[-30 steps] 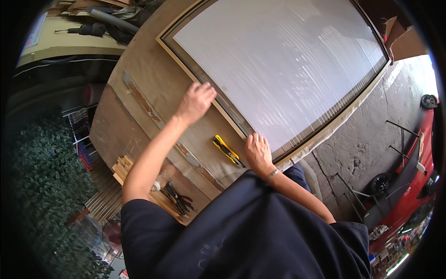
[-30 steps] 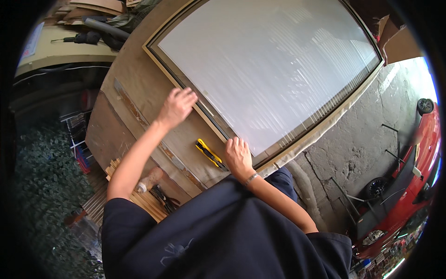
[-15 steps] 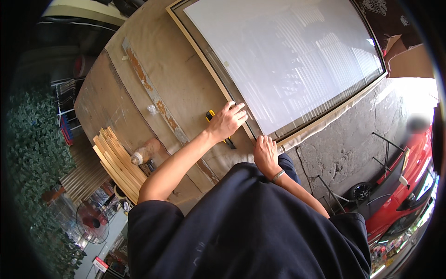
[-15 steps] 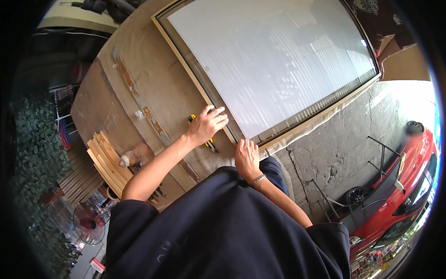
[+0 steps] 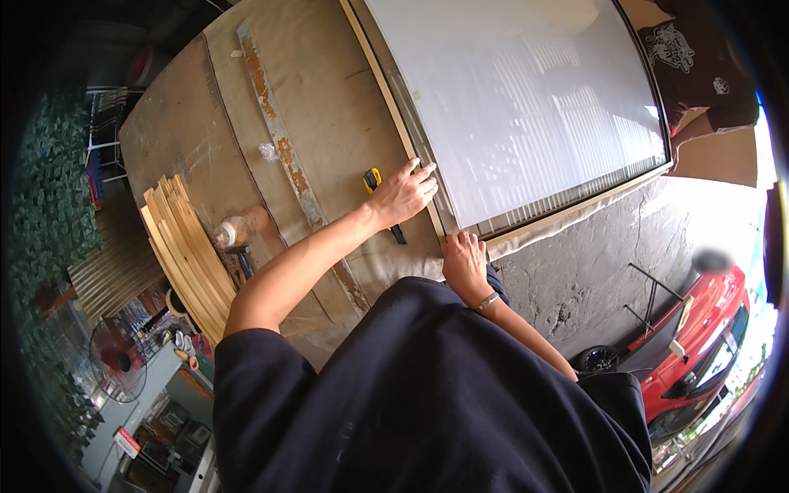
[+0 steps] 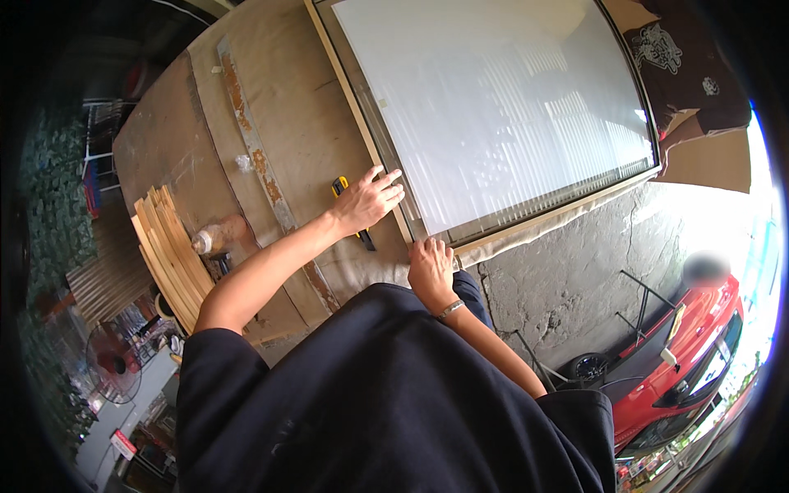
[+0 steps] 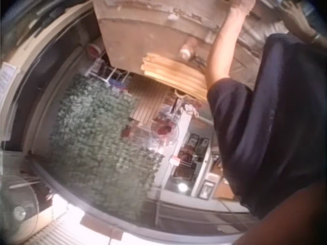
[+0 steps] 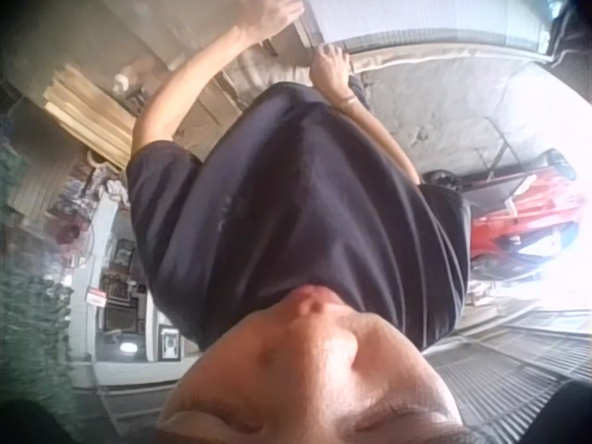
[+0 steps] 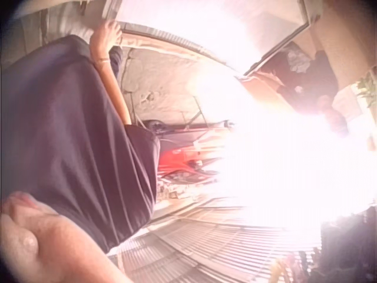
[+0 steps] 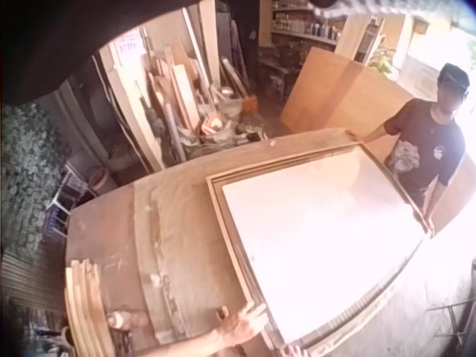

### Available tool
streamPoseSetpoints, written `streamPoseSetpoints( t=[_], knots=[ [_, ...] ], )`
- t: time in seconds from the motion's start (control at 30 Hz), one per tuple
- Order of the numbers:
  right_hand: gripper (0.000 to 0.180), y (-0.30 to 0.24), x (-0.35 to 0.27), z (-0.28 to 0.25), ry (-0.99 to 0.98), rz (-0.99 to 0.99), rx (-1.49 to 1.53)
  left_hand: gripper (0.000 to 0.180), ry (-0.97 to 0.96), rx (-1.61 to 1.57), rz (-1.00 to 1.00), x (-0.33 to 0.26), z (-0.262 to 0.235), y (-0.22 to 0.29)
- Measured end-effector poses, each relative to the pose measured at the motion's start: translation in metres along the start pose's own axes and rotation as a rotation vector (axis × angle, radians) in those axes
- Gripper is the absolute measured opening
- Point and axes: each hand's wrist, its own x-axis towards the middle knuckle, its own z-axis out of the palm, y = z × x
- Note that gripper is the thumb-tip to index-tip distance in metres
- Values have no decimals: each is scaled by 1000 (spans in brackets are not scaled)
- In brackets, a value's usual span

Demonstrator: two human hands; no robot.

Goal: The person applies glue to a rubber seal strip and fits it into the groove of a window frame. They then spray the frame with liquid and wipe the surface with a cloth. Another person assists by holding the frame steady.

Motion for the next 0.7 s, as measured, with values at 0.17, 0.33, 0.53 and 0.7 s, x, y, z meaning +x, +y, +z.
streamPoseSetpoints(
  t=[0.17, 0.33, 0.53, 0.7],
  knots=[
    [28, -2, 0, 6, -19, 45, -20, 25, -24, -55, -12, 4, -1, -2],
    [26, 6, 4, 23, 28, 71, 8, 14, 67, -58, 36, 4, 4, -5],
    [23, 12, 4, 3, 0, 61, 191, 11, 65, -79, 49, 8, 6, -9],
    [21, 30, 18, 0, -141, 162, 445, 11, 90, -71, 55, 7, 2, -9]
  ],
)
